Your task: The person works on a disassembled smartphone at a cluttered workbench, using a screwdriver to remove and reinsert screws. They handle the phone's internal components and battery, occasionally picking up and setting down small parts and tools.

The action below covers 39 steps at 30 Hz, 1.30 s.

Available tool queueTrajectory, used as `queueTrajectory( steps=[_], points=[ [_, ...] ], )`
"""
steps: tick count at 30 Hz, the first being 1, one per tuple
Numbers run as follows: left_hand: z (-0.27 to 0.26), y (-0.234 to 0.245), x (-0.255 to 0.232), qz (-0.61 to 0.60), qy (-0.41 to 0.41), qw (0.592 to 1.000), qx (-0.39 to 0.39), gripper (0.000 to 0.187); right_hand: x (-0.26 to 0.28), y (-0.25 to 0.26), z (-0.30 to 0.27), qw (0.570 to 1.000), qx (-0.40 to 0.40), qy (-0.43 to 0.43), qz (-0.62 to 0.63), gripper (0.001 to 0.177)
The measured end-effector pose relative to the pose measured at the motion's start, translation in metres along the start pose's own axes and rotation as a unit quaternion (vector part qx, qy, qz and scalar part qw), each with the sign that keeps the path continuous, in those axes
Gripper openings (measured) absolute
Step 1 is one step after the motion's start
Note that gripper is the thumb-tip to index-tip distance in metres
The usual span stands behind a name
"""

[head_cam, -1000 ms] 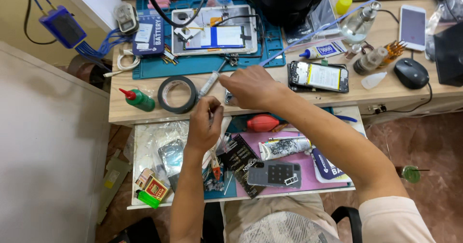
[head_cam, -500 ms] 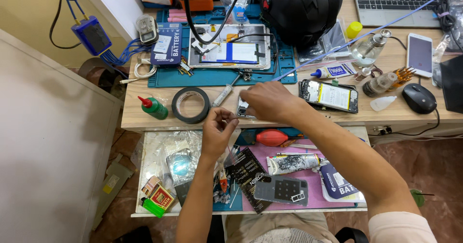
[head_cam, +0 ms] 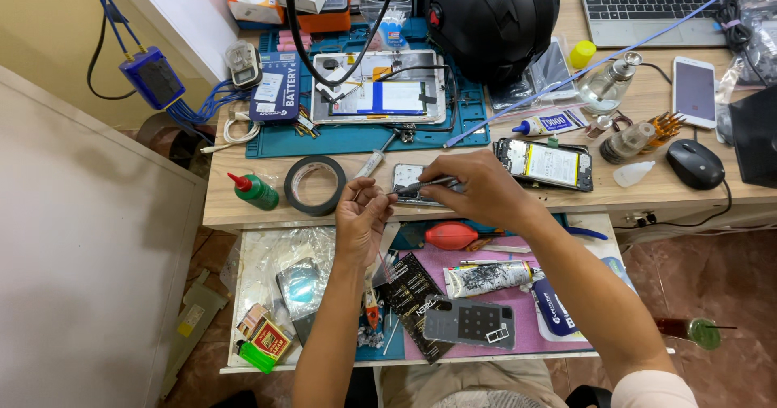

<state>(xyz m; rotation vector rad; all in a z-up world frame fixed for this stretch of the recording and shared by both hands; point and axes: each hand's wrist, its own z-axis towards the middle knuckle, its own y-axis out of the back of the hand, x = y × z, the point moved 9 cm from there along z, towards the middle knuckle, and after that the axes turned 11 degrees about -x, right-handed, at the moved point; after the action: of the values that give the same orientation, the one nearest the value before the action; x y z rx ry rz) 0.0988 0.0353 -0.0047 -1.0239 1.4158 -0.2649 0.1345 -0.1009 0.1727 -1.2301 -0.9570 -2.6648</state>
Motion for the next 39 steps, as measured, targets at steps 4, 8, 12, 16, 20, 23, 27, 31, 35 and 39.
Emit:
queueTrajectory(
  steps=[4, 8, 12, 16, 20, 23, 27, 31, 35, 39],
  points=[
    [-0.001, -0.003, 0.007, -0.048, 0.027, 0.998, 0.018, 0.035, -0.009, -0.002, -0.007, 1.0, -0.011, -0.009, 0.014, 0.013],
    [-0.001, -0.001, 0.014, -0.07, 0.038, 0.997, 0.024, 0.036, -0.012, -0.004, -0.009, 1.0, -0.007, -0.019, 0.022, 0.012],
    [0.006, 0.009, 0.025, -0.073, 0.046, 0.996, 0.03, 0.037, -0.017, -0.005, -0.01, 0.999, -0.008, -0.03, 0.019, 0.012],
    [0.004, 0.004, 0.02, -0.088, 0.051, 0.994, 0.031, 0.038, -0.018, -0.002, -0.01, 0.999, -0.017, -0.039, 0.03, 0.011],
    [0.004, 0.006, 0.021, -0.087, 0.05, 0.995, 0.027, 0.039, -0.021, -0.003, -0.011, 0.998, -0.015, -0.05, 0.031, 0.012],
    [0.003, 0.007, 0.021, -0.072, 0.046, 0.996, 0.028, 0.039, -0.019, -0.004, -0.01, 0.998, -0.005, -0.045, 0.032, 0.012],
    [0.004, 0.008, 0.026, -0.061, 0.045, 0.997, 0.027, 0.038, -0.016, -0.007, -0.011, 0.999, 0.013, -0.022, 0.048, 0.014],
    [0.003, 0.006, 0.019, -0.084, 0.04, 0.996, 0.017, 0.038, -0.019, -0.004, -0.011, 0.998, -0.013, -0.035, 0.042, 0.014],
    [0.003, 0.008, 0.016, -0.088, 0.035, 0.995, 0.012, 0.039, -0.022, -0.006, -0.01, 0.998, -0.018, -0.042, 0.044, 0.013],
    [0.003, 0.007, 0.018, -0.082, 0.034, 0.996, 0.011, 0.039, -0.022, -0.007, -0.01, 0.998, -0.01, -0.041, 0.045, 0.013]
  ],
)
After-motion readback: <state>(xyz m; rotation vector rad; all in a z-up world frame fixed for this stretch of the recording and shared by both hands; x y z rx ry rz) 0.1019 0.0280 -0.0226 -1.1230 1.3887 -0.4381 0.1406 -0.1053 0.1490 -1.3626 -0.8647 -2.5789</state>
